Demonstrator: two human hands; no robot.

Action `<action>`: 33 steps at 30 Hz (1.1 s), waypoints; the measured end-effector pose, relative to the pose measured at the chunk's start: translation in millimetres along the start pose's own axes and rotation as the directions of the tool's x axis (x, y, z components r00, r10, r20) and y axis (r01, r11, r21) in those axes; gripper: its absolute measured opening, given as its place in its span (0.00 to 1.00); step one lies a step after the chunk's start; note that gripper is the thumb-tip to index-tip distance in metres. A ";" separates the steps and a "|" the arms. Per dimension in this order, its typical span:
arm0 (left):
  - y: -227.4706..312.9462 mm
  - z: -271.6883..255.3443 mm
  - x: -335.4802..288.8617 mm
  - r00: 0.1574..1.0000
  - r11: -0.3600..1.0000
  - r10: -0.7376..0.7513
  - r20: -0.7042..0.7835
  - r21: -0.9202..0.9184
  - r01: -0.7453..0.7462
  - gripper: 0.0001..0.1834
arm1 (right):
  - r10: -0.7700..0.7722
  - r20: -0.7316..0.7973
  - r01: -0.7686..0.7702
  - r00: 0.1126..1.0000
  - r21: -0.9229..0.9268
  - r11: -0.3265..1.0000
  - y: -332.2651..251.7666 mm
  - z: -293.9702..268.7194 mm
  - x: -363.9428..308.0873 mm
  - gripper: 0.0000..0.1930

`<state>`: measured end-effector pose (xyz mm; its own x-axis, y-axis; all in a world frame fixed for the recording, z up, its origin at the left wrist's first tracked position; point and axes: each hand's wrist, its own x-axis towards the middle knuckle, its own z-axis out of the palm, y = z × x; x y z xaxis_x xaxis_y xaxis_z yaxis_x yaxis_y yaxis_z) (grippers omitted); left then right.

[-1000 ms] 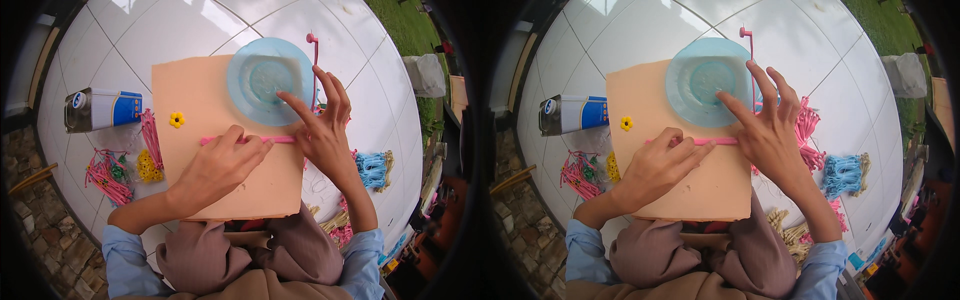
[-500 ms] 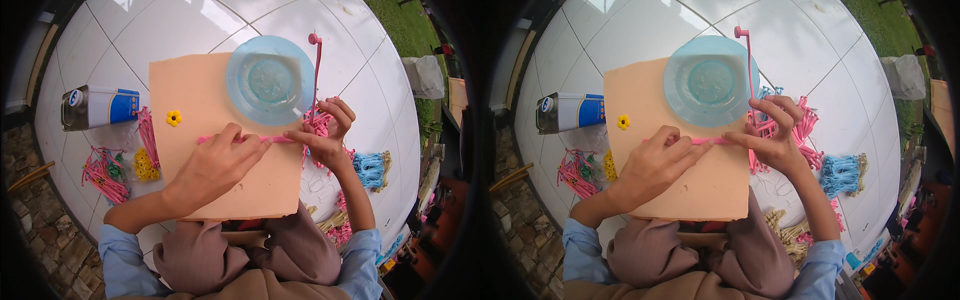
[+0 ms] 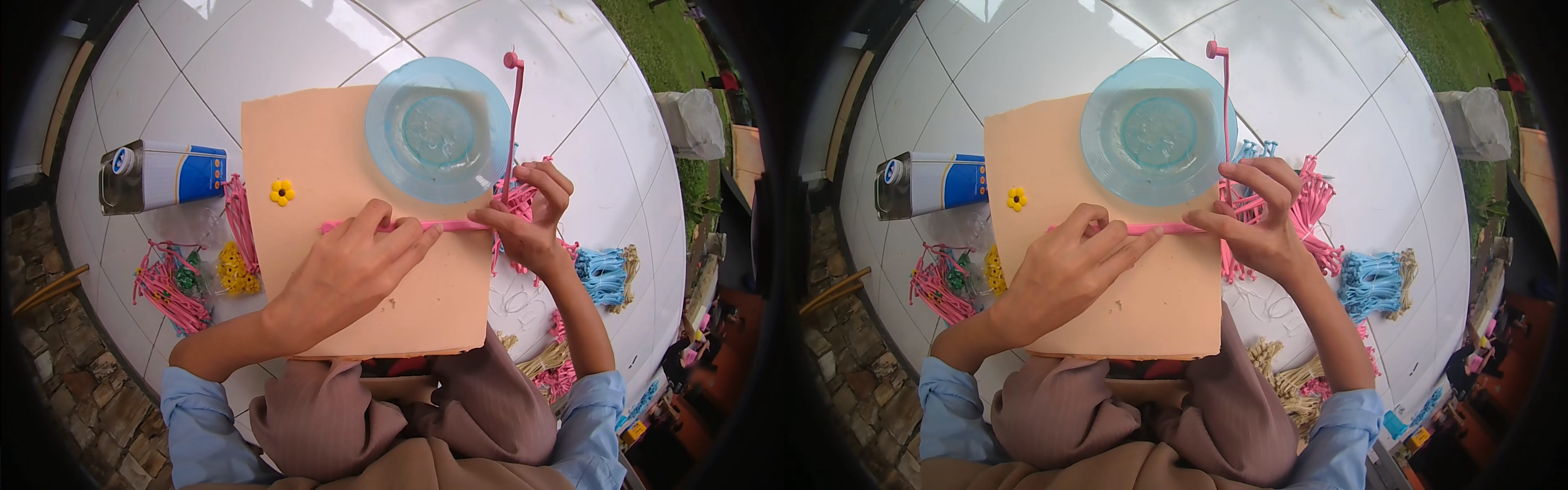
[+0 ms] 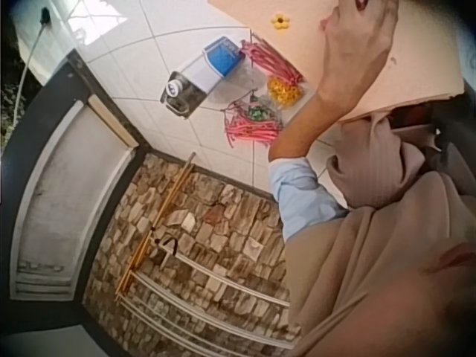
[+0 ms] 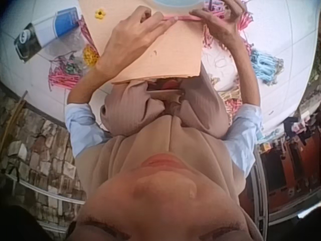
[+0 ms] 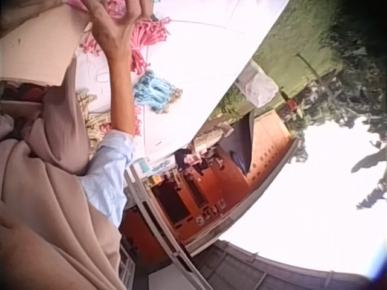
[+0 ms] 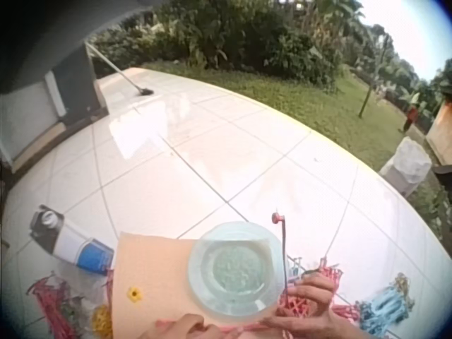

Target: The person applies glue from a small bowl to individual pink shoe straps by dipping their fingers into the glue and rubbing it along the surface of each strap.

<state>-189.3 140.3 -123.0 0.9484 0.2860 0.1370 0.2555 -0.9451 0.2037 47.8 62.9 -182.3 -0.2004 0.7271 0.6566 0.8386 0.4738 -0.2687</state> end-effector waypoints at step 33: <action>150.2 -142.2 75.4 0.574 0.875 0.425 -0.700 0.156 -0.458 0.06 | 0.801 -0.112 -0.580 0.589 0.631 0.515 -121.0 -195.0 56.4 0.33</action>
<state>-106.0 42.5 55.8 0.5218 -0.1267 0.8436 -0.1810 -0.9828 -0.0356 33.8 -50.3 24.7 0.6099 0.7520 0.2501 0.2285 0.1353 -0.9641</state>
